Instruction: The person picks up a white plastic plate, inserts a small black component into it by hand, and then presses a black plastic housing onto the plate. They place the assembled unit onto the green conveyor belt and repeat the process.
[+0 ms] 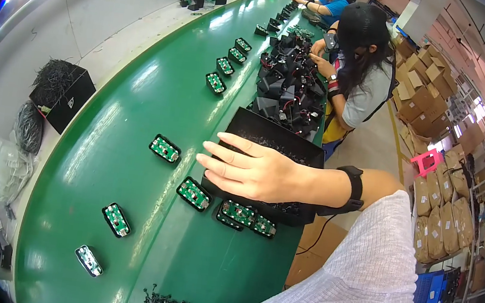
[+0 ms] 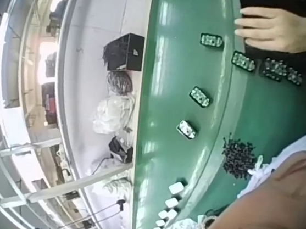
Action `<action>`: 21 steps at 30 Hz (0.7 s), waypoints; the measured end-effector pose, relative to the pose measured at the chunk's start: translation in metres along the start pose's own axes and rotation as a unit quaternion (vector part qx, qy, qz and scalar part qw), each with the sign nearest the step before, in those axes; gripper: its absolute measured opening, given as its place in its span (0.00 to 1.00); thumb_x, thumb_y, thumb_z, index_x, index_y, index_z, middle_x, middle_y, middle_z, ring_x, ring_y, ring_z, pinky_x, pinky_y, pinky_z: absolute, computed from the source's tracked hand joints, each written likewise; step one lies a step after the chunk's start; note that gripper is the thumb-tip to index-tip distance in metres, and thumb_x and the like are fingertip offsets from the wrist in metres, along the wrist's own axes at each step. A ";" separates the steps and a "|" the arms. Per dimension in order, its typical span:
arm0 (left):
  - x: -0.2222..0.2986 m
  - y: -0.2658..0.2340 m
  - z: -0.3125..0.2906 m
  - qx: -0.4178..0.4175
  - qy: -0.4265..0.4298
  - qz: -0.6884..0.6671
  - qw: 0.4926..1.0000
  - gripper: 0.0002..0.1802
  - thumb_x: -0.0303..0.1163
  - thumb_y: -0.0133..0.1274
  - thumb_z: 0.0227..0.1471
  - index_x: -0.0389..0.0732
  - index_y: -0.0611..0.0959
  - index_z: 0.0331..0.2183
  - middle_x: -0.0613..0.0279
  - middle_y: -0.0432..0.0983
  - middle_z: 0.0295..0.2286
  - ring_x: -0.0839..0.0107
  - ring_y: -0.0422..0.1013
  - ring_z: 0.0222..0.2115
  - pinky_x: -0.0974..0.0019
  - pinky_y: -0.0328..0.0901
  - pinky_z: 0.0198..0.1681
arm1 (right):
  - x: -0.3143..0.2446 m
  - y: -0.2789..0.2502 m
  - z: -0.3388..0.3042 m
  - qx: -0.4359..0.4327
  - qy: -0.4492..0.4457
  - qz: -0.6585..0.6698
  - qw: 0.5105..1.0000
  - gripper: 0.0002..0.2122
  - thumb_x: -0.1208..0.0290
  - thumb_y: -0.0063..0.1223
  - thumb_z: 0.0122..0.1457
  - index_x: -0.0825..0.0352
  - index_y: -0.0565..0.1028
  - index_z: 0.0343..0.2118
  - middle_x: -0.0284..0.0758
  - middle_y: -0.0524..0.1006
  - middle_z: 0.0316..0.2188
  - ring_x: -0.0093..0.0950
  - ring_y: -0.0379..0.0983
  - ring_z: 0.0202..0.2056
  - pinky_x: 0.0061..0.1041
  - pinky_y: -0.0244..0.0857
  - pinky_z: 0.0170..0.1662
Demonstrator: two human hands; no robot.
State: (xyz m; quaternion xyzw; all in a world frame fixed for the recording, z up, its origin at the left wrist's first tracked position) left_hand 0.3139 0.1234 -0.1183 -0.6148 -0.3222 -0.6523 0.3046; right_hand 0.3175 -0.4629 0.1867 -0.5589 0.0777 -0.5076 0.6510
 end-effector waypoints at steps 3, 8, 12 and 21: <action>-0.006 0.007 -0.002 -0.004 -0.001 -0.008 1.000 0.10 0.30 0.50 0.56 0.33 0.73 0.36 0.55 0.74 0.24 0.69 0.71 0.20 0.72 0.66 0.23 | 0.004 -0.006 -0.009 -0.016 0.025 -0.002 1.000 0.08 0.72 0.52 0.48 0.64 0.76 0.32 0.37 0.73 0.46 0.33 0.68 0.51 0.38 0.59 0.58; -0.013 0.020 -0.001 -0.005 0.002 -0.020 1.000 0.10 0.30 0.50 0.56 0.33 0.74 0.36 0.55 0.74 0.24 0.69 0.71 0.21 0.72 0.66 0.23 | -0.003 -0.012 -0.019 -0.031 0.037 0.003 0.999 0.08 0.71 0.52 0.48 0.63 0.76 0.32 0.36 0.74 0.45 0.32 0.69 0.50 0.37 0.60 0.58; -0.021 0.036 -0.002 -0.008 0.000 -0.034 0.999 0.10 0.30 0.50 0.56 0.33 0.74 0.36 0.56 0.74 0.24 0.69 0.71 0.21 0.72 0.66 0.23 | -0.010 -0.021 -0.026 -0.025 0.056 0.024 0.998 0.08 0.71 0.53 0.48 0.62 0.77 0.33 0.36 0.74 0.44 0.32 0.70 0.49 0.36 0.61 0.57; -0.034 0.071 -0.006 -0.016 -0.002 -0.072 0.997 0.10 0.30 0.50 0.56 0.33 0.74 0.37 0.56 0.74 0.24 0.70 0.71 0.21 0.72 0.67 0.24 | -0.025 -0.039 -0.041 -0.017 0.076 0.040 0.996 0.08 0.71 0.52 0.49 0.63 0.76 0.32 0.35 0.75 0.43 0.31 0.70 0.46 0.35 0.62 0.54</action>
Point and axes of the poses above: each hand's wrist, its own z-axis towards the middle knuckle, its own y-axis out of the palm, x = y × z, the point moved 10 cm from there along z, towards the middle knuckle
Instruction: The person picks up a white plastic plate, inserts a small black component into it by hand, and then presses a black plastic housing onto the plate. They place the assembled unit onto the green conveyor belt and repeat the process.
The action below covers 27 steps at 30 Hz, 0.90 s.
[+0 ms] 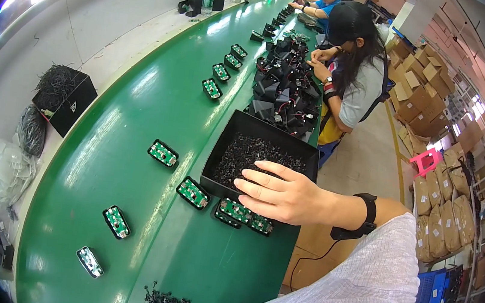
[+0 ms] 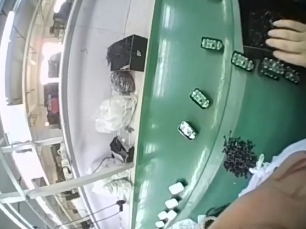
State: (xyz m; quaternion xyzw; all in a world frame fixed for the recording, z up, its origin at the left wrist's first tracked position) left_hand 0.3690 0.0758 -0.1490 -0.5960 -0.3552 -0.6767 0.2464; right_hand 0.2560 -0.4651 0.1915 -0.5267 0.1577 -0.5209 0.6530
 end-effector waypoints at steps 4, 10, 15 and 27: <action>0.005 -0.003 -0.004 0.004 0.005 -0.008 1.000 0.10 0.30 0.49 0.56 0.33 0.74 0.37 0.57 0.74 0.24 0.70 0.71 0.21 0.73 0.67 0.24 | -0.014 -0.009 -0.007 -0.002 -0.005 0.024 1.000 0.08 0.70 0.50 0.49 0.64 0.76 0.33 0.36 0.74 0.42 0.31 0.70 0.45 0.35 0.62 0.54; 0.074 -0.132 -0.030 0.062 0.032 0.092 0.993 0.10 0.30 0.49 0.56 0.32 0.75 0.37 0.57 0.74 0.24 0.70 0.71 0.21 0.73 0.67 0.24 | -0.015 -0.020 -0.029 0.014 0.059 0.077 0.995 0.10 0.74 0.53 0.46 0.63 0.77 0.34 0.36 0.76 0.41 0.32 0.73 0.42 0.35 0.66 0.48; 0.205 -0.289 -0.078 0.088 0.062 0.336 0.936 0.14 0.35 0.51 0.55 0.32 0.76 0.37 0.55 0.73 0.31 0.68 0.71 0.30 0.70 0.69 0.30 | -0.028 -0.038 -0.050 0.026 0.142 0.131 0.981 0.12 0.79 0.55 0.44 0.65 0.77 0.34 0.36 0.76 0.39 0.34 0.73 0.40 0.34 0.66 0.44; 0.197 -0.157 -0.149 -0.276 -0.147 0.241 0.919 0.19 0.31 0.48 0.58 0.35 0.72 0.50 0.66 0.74 0.28 0.84 0.65 0.19 0.81 0.57 0.19 | -0.144 0.031 -0.017 0.067 0.157 0.349 0.922 0.09 0.81 0.55 0.48 0.65 0.77 0.33 0.33 0.77 0.32 0.31 0.73 0.33 0.27 0.66 0.36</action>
Point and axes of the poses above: each hand's wrist, its own z-axis towards the middle knuckle, its own y-axis out of the palm, x = y × z, the point moved 10 cm from there along z, towards the middle knuckle
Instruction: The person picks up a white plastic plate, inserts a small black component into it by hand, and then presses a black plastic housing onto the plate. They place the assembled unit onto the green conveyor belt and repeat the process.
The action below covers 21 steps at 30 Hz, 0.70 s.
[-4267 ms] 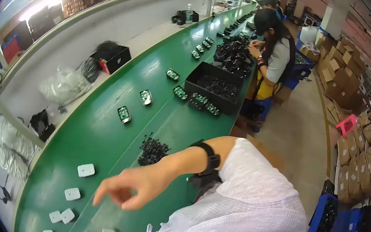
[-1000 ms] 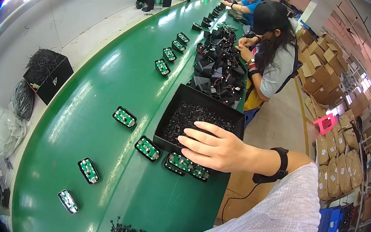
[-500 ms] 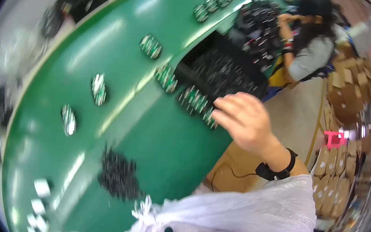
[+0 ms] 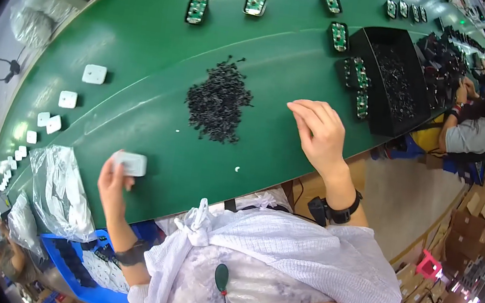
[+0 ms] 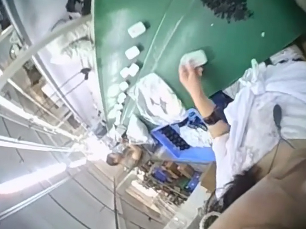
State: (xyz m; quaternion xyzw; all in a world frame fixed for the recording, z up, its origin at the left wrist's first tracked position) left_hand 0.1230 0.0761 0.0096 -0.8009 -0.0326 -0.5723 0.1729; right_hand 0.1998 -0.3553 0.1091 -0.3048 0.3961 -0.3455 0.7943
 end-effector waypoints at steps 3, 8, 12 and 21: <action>0.012 0.051 0.014 -0.111 -0.014 0.041 0.993 0.19 0.25 0.47 0.55 0.35 0.72 0.50 0.69 0.71 0.23 0.84 0.64 0.18 0.80 0.55 0.18 | -0.002 0.017 0.009 0.009 0.007 0.012 1.000 0.08 0.81 0.54 0.50 0.64 0.77 0.33 0.33 0.77 0.31 0.31 0.73 0.33 0.27 0.66 0.36; 0.025 0.067 0.042 -0.168 0.032 0.038 0.985 0.18 0.22 0.47 0.54 0.36 0.71 0.48 0.68 0.70 0.23 0.84 0.60 0.15 0.79 0.54 0.17 | 0.003 0.017 0.027 0.025 0.050 0.007 0.998 0.07 0.80 0.53 0.52 0.64 0.78 0.34 0.34 0.78 0.31 0.31 0.74 0.33 0.26 0.67 0.35; 0.031 0.062 0.056 -0.161 0.053 0.120 0.978 0.14 0.25 0.43 0.58 0.37 0.73 0.46 0.66 0.69 0.26 0.84 0.59 0.15 0.78 0.55 0.18 | 0.026 0.029 0.045 0.016 0.150 0.056 0.987 0.07 0.77 0.52 0.55 0.65 0.78 0.37 0.35 0.78 0.31 0.28 0.75 0.32 0.24 0.67 0.35; 0.094 0.068 0.057 0.033 0.309 0.417 0.854 0.21 0.39 0.53 0.52 0.44 0.75 0.48 0.56 0.68 0.39 0.58 0.67 0.30 0.60 0.65 0.33 | 0.012 0.197 0.240 -0.132 0.031 -0.126 0.983 0.28 0.43 0.43 0.57 0.65 0.70 0.49 0.43 0.78 0.28 0.36 0.75 0.23 0.34 0.68 0.32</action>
Point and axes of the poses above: each hand's wrist, its own z-axis towards the middle knuckle, its own y-axis out of the palm, x = y × z, the point moved 10 cm from there along z, towards the middle knuckle
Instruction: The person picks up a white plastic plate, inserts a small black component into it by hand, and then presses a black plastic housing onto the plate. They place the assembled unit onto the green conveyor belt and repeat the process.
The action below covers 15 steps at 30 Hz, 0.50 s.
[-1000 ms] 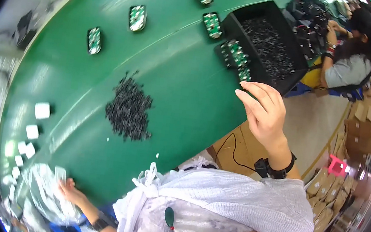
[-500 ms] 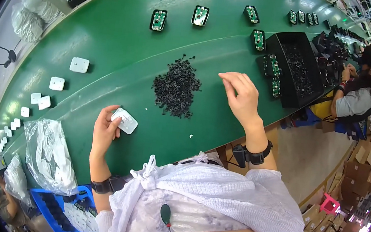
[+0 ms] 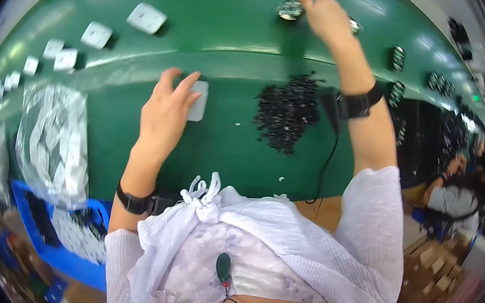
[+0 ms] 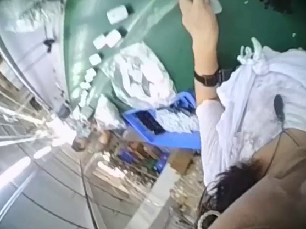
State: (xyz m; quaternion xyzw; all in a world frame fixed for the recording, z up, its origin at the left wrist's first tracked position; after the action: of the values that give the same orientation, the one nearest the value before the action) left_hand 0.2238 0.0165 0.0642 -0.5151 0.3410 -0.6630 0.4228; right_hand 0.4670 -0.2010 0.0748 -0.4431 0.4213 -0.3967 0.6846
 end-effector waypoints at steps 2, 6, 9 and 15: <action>-0.007 -0.005 -0.009 0.027 -0.032 0.027 0.999 0.27 0.43 0.56 0.48 0.43 0.73 0.49 0.54 0.67 0.40 0.58 0.66 0.32 0.60 0.65 0.35 | -0.020 0.026 0.019 -0.202 0.069 0.047 0.976 0.28 0.43 0.46 0.56 0.65 0.70 0.48 0.42 0.78 0.26 0.35 0.73 0.16 0.34 0.71 0.31; -0.008 -0.004 -0.034 0.040 -0.078 0.043 0.995 0.45 0.47 0.63 0.35 0.39 0.67 0.54 0.52 0.65 0.40 0.56 0.64 0.39 0.58 0.62 0.39 | -0.042 0.042 0.019 -0.250 0.043 0.053 0.966 0.23 0.58 0.58 0.52 0.67 0.70 0.47 0.42 0.76 0.33 0.30 0.75 0.21 0.27 0.72 0.36; -0.011 -0.002 -0.046 0.046 -0.100 0.034 0.993 0.45 0.40 0.65 0.34 0.40 0.66 0.55 0.55 0.66 0.40 0.57 0.63 0.41 0.58 0.60 0.42 | -0.078 0.025 -0.013 -0.165 0.032 0.437 0.883 0.22 0.66 0.60 0.50 0.65 0.68 0.48 0.37 0.73 0.38 0.26 0.74 0.34 0.24 0.69 0.42; -0.005 -0.001 -0.041 0.054 0.007 -0.074 0.996 0.36 0.22 0.58 0.39 0.43 0.68 0.54 0.60 0.70 0.43 0.62 0.64 0.46 0.58 0.57 0.48 | -0.127 0.008 -0.096 -0.148 -0.173 0.223 0.948 0.18 0.73 0.61 0.48 0.66 0.70 0.43 0.34 0.73 0.36 0.29 0.71 0.38 0.25 0.64 0.45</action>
State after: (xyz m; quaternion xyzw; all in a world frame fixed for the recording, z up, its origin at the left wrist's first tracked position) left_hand 0.1845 0.0222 0.0538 -0.5110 0.2689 -0.7132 0.3974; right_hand 0.3371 -0.1081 0.0712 -0.4962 0.4387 -0.0848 0.7444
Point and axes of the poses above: each hand's wrist, its own z-axis towards the middle knuckle, its own y-axis out of the palm, x = y × z, the point moved 10 cm from there along z, towards the middle knuckle
